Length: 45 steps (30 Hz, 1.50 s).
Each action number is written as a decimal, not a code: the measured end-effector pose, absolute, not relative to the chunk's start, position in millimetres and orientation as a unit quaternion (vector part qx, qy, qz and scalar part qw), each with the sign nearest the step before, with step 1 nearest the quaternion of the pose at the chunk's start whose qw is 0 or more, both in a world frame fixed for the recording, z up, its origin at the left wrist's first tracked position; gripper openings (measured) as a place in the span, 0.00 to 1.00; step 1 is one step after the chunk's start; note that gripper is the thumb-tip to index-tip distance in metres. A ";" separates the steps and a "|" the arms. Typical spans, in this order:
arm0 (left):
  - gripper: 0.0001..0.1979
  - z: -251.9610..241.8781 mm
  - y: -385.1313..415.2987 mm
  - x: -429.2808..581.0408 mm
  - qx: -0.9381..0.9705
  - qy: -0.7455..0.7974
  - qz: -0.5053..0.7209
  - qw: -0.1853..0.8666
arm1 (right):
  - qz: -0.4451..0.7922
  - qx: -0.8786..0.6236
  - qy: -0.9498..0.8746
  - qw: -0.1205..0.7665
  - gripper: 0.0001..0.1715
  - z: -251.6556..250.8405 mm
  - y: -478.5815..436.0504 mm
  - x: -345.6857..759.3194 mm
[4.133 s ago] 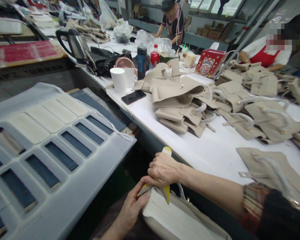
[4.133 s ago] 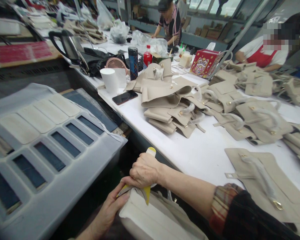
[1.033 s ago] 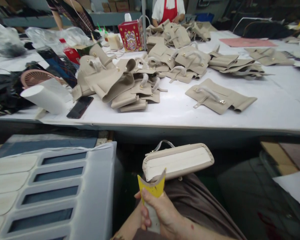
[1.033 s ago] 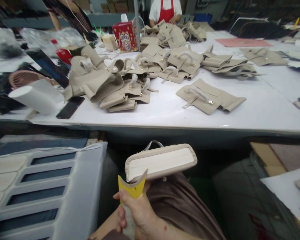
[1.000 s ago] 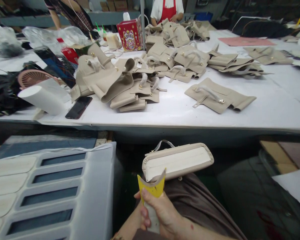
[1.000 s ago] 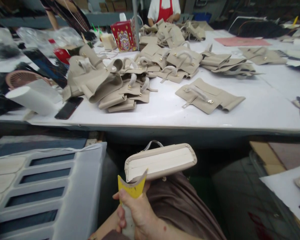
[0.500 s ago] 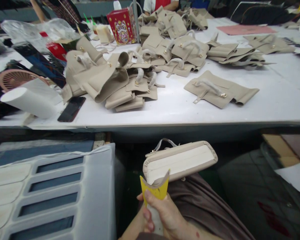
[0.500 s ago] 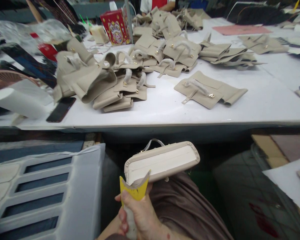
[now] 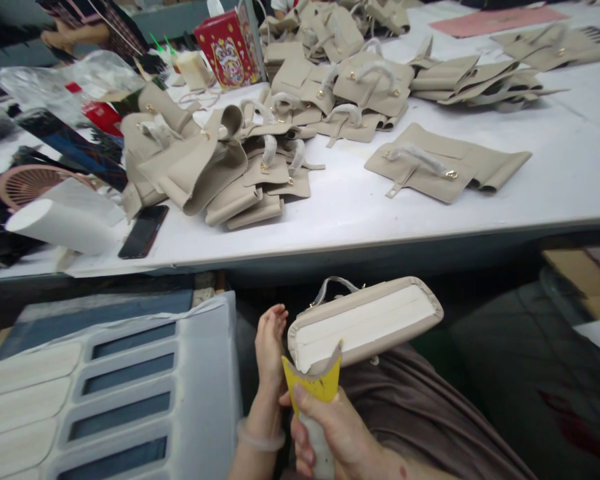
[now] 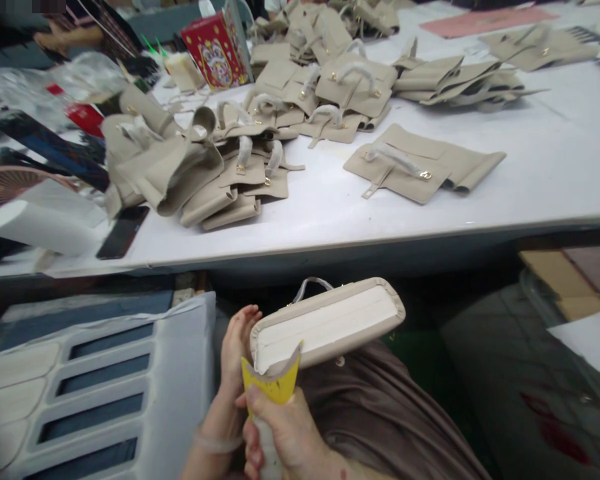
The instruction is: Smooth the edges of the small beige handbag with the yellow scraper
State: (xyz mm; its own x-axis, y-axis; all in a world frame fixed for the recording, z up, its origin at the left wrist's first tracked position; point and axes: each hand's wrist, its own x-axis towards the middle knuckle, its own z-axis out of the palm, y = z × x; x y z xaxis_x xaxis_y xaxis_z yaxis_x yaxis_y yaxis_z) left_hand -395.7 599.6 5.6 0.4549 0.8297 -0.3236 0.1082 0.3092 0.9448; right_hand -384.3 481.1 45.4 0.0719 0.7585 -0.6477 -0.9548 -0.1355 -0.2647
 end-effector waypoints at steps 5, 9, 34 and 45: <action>0.31 43.4 617.3 -368.6 0.601 0.330 0.138 0.715 | 0.671 -0.350 0.147 0.637 0.38 39.7 478.9 -384.1; 0.31 52.5 607.1 -363.4 0.629 0.335 0.121 0.691 | 0.681 -0.343 0.143 0.631 0.39 35.5 476.2 -382.5; 0.18 66.3 573.4 -312.4 0.938 0.330 0.053 0.096 | 0.707 -0.286 0.106 0.638 0.40 35.0 443.4 -336.5; 0.35 54.1 591.9 -359.6 0.602 0.425 0.288 0.611 | 0.626 -0.549 -0.151 0.532 0.40 82.6 396.3 -246.9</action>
State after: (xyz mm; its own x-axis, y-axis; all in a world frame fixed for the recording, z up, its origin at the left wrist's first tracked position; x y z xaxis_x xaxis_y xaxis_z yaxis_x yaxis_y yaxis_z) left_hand -359.6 591.9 54.1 0.4728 0.8641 -0.1725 0.1601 0.1082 0.9811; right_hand -246.9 396.3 82.6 0.1705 0.8324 -0.5273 -0.5009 -0.3876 -0.7738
